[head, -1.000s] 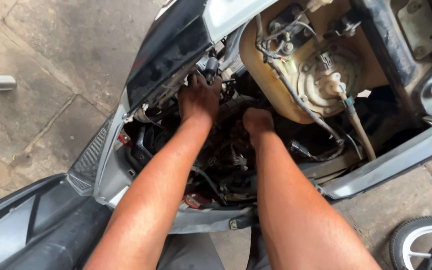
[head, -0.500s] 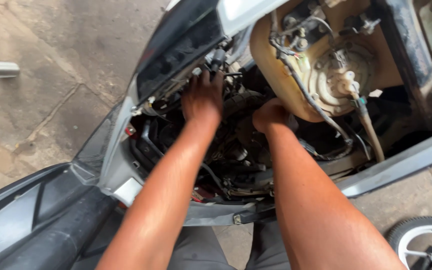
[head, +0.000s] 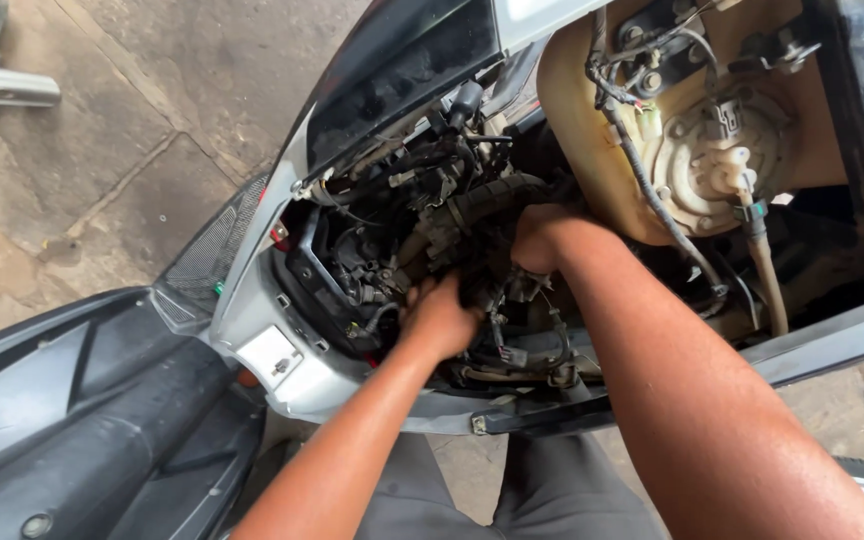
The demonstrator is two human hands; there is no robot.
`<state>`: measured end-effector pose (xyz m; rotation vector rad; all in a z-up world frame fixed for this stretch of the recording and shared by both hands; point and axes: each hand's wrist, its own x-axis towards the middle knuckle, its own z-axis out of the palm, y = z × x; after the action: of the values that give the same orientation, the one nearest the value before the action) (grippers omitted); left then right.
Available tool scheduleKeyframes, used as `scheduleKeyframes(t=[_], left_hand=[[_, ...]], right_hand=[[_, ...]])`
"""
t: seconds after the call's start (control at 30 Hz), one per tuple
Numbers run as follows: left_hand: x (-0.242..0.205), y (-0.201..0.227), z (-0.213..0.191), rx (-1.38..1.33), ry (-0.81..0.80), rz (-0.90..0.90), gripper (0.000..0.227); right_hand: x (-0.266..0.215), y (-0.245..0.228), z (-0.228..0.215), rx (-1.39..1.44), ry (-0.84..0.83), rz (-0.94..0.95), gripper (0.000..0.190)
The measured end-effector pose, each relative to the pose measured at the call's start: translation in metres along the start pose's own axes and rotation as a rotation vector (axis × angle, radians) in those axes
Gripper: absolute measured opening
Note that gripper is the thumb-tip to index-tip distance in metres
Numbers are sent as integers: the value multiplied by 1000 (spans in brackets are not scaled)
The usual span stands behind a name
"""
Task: The recorder is repairing internal components of a scooter in a service bay.
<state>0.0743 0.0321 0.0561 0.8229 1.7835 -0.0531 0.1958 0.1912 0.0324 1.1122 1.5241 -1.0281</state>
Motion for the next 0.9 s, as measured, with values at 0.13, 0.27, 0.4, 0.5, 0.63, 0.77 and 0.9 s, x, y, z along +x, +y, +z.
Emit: scheduleKeyframes(t=[0.13, 0.27, 0.4, 0.5, 0.63, 0.77, 0.9], left_hand=[[-1, 12, 15, 125, 58, 6, 59], [5, 10, 32, 126, 74, 80, 45], [1, 22, 15, -83, 146, -39, 47], [-1, 32, 1, -179, 190, -162, 44], [12, 5, 26, -177, 243, -137, 38], [1, -13, 9, -284, 156, 10, 29], [-4, -27, -19, -354, 72, 170, 21]], right_hand=[[-9, -5, -4, -16, 61, 12, 31], [-13, -5, -6, 80, 136, 71, 33], [-3, 0, -5, 54, 110, 16, 35], [-14, -8, -11, -42, 48, -21, 37], [-44, -27, -19, -244, 74, -99, 39], [-39, -10, -2, -576, 371, -621, 36], [-26, -13, -1, -493, 272, -787, 55]])
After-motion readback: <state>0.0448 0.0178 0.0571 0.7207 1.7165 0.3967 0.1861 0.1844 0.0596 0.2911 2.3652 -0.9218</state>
